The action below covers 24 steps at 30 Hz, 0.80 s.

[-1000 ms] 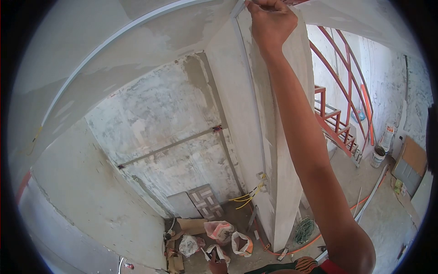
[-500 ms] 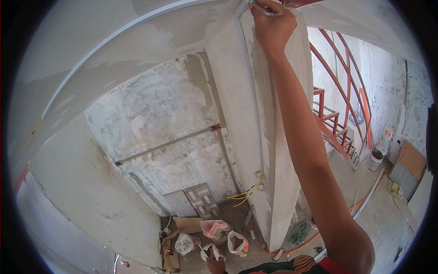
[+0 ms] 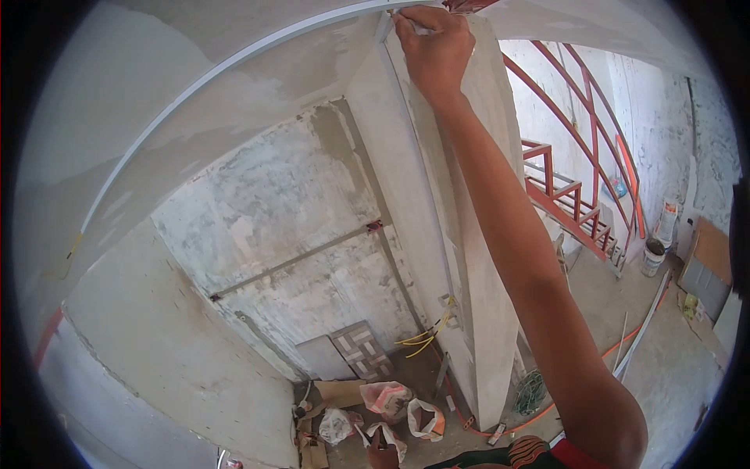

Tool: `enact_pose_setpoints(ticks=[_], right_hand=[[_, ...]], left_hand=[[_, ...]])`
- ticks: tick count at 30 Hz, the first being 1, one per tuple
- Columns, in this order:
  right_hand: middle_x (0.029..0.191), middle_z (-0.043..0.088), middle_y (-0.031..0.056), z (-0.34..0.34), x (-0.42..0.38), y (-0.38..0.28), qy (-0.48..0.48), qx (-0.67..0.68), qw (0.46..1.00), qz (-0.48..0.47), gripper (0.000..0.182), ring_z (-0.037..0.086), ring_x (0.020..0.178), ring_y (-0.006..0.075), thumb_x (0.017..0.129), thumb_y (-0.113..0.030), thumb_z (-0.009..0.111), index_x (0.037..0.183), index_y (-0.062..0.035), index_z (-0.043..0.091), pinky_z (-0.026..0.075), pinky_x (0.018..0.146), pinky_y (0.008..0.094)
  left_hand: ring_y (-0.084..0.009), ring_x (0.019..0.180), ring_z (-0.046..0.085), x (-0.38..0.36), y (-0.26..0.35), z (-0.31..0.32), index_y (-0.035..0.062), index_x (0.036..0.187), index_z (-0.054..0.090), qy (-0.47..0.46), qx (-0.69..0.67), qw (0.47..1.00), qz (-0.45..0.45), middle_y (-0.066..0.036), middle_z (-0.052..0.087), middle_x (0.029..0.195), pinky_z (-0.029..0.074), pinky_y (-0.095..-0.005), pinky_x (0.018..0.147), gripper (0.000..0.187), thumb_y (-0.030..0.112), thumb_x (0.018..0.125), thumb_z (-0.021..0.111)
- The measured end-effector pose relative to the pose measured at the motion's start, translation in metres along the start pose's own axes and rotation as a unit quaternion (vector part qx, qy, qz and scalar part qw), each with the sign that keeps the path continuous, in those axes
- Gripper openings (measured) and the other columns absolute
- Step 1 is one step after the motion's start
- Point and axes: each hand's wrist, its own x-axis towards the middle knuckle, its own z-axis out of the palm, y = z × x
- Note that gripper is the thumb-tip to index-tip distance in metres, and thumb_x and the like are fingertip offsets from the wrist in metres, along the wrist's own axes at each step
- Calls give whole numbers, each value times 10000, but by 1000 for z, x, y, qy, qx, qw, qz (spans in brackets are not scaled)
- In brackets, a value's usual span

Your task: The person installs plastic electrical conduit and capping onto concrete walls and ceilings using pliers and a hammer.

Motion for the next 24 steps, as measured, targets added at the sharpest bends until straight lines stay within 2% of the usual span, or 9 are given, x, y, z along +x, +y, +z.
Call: enact_pose_setpoints(ticks=[3, 6, 7, 10, 14, 17, 20, 23, 24], right_hand=[[828, 707, 143, 5, 0, 2, 23, 23, 999, -22, 82, 670, 810, 307, 715, -24, 739, 793, -11, 718, 512, 819, 406], [825, 697, 139, 6, 0, 3, 17, 2, 998, -67, 70, 659, 799, 313, 710, -7, 722, 777, -11, 701, 502, 842, 415], [831, 695, 138, 6, 0, 3, 19, -15, 996, -81, 69, 655, 803, 310, 712, -2, 716, 778, -15, 701, 499, 845, 416], [849, 688, 132, 3, -2, 2, 13, -38, 994, -99, 78, 645, 816, 300, 715, 10, 702, 785, -24, 703, 492, 848, 418], [872, 686, 126, 0, -1, 2, -1, -2, 998, -56, 97, 634, 845, 303, 719, 1, 707, 810, -33, 712, 493, 835, 423], [901, 686, 129, -1, -3, 1, 3, 7, 1000, -9, 111, 628, 868, 320, 723, -10, 720, 832, -30, 718, 497, 825, 424], [933, 684, 135, -1, -3, 0, -4, -7, 1000, 4, 131, 622, 889, 332, 724, -12, 730, 854, -25, 721, 503, 816, 421], [948, 683, 140, -2, -2, 0, -15, -3, 1000, 13, 150, 622, 905, 330, 723, -14, 736, 872, -23, 721, 506, 818, 418], [950, 683, 141, -3, -2, 0, -19, 3, 1000, 18, 156, 623, 909, 328, 722, -15, 737, 877, -22, 720, 507, 820, 416]], left_hand=[[-427, 1295, 462, -7, 41, -29, 97, 1467, 408, -51, 1, 998, 35, -253, 485, 1408, 417, -454, 1028, 590, 146, 900, 564], [-463, 968, 628, -9, 70, -45, 222, 1482, 406, -82, 29, 996, -24, -243, 490, 1403, 491, -479, 687, 676, 82, 835, 546], [-415, 1081, 612, -10, 71, -45, 172, 1454, 458, -60, -16, 998, -16, -230, 499, 1414, 505, -420, 768, 640, 58, 830, 536], [-263, 706, 546, -8, 59, -42, 59, 1342, 574, -8, 11, 1000, -23, -141, 566, 758, 465, -385, 686, 662, 86, 685, 650], [-205, 656, 494, -10, 59, -40, 70, 1356, 563, 8, 24, 1000, -4, -130, 569, 751, 455, -341, 646, 680, 71, 680, 645], [-186, 640, 475, -13, 70, -45, 71, 1361, 557, 9, -51, 998, 33, -139, 588, 767, 452, -315, 638, 686, 59, 680, 636], [-172, 628, 472, -18, 95, -58, 64, 1360, 555, -24, -7, 999, -42, -131, 615, 802, 446, -303, 622, 685, 44, 679, 622], [-162, 601, 446, -18, 82, -51, 62, 1367, 550, 11, -50, 998, 38, -105, 602, 779, 433, -305, 597, 689, 35, 681, 614], [-153, 600, 442, -19, 79, -50, 62, 1369, 550, 7, -46, 999, 29, -93, 596, 774, 427, -302, 591, 687, 37, 685, 613]])
